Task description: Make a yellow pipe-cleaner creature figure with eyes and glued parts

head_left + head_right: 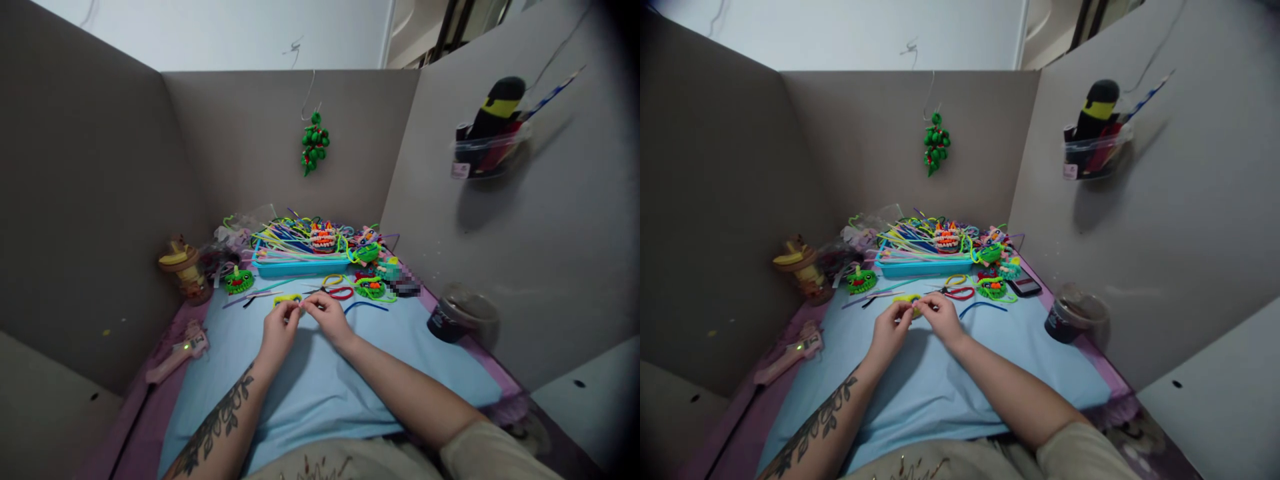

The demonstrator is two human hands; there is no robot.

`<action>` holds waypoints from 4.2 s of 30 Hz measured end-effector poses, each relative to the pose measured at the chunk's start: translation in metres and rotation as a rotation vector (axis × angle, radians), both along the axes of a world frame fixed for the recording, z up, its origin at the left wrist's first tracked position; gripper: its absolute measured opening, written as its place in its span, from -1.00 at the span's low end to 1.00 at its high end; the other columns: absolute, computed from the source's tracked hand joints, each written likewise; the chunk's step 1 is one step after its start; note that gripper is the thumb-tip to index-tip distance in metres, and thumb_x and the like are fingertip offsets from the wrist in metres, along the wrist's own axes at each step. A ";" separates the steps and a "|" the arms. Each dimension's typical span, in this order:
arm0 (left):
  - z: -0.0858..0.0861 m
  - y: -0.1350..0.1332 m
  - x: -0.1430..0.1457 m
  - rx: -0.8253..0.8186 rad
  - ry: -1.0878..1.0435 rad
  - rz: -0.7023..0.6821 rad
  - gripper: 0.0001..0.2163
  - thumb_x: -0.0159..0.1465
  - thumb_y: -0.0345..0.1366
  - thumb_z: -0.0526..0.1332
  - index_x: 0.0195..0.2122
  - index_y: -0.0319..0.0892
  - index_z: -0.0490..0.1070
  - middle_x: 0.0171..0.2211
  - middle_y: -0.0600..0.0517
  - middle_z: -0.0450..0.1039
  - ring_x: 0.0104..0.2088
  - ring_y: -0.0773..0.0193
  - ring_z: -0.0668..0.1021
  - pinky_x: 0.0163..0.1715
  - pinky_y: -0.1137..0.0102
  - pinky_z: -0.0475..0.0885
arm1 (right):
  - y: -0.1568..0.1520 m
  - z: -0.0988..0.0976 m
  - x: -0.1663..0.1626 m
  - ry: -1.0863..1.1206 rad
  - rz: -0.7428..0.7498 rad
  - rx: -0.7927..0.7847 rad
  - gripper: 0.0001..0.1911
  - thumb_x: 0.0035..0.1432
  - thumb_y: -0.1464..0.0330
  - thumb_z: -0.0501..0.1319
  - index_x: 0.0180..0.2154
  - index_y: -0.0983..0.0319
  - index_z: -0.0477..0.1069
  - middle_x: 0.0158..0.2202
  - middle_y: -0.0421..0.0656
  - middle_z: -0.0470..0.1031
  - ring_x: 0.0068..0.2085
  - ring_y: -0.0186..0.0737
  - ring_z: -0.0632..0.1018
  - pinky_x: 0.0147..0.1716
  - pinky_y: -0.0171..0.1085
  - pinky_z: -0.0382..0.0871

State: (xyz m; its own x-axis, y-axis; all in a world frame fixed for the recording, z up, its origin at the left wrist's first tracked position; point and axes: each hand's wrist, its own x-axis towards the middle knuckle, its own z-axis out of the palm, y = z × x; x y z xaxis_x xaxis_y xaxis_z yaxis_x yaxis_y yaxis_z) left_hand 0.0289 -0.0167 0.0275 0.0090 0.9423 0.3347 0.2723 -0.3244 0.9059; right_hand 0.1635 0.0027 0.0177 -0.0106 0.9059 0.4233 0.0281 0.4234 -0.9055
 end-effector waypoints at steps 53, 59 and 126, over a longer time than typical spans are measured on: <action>-0.014 0.014 -0.001 -0.258 -0.286 -0.122 -0.74 0.10 -0.11 0.17 -0.48 -0.24 0.32 -0.66 0.18 0.19 -0.65 0.46 0.22 -0.63 0.53 0.10 | -0.001 -0.009 0.002 -0.467 -0.165 0.404 -0.90 0.12 0.45 0.10 -0.35 0.23 0.38 -0.37 -0.14 0.36 -0.32 -0.27 0.41 -0.34 -0.31 0.33; -0.009 0.011 -0.003 -0.059 -0.127 -0.100 -0.86 0.14 -0.24 0.14 -0.44 -0.21 0.32 -0.51 0.10 0.32 -0.46 0.37 0.37 -0.45 0.49 0.25 | -0.002 -0.006 -0.001 -0.277 -0.036 0.160 -0.92 0.08 0.39 0.16 -0.44 0.24 0.38 -0.43 -0.19 0.36 -0.39 -0.33 0.40 -0.44 -0.37 0.29; -0.013 0.013 -0.006 0.115 0.184 -0.018 -0.85 0.16 -0.24 0.12 -0.44 -0.18 0.42 -0.42 0.00 0.44 -0.36 0.26 0.44 -0.33 0.40 0.30 | 0.000 -0.008 0.005 -0.320 -0.036 0.114 -0.88 0.04 0.37 0.18 -0.49 0.25 0.41 -0.50 -0.21 0.37 -0.45 -0.34 0.38 -0.46 -0.37 0.26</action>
State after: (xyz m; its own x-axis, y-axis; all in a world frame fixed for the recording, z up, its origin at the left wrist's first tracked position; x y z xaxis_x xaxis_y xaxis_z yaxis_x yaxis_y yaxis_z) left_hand 0.0229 -0.0037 0.0146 0.0965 0.8972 0.4310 0.4231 -0.4290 0.7981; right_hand 0.1685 0.0031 0.0095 -0.1280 0.8553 0.5020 0.3201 0.5147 -0.7953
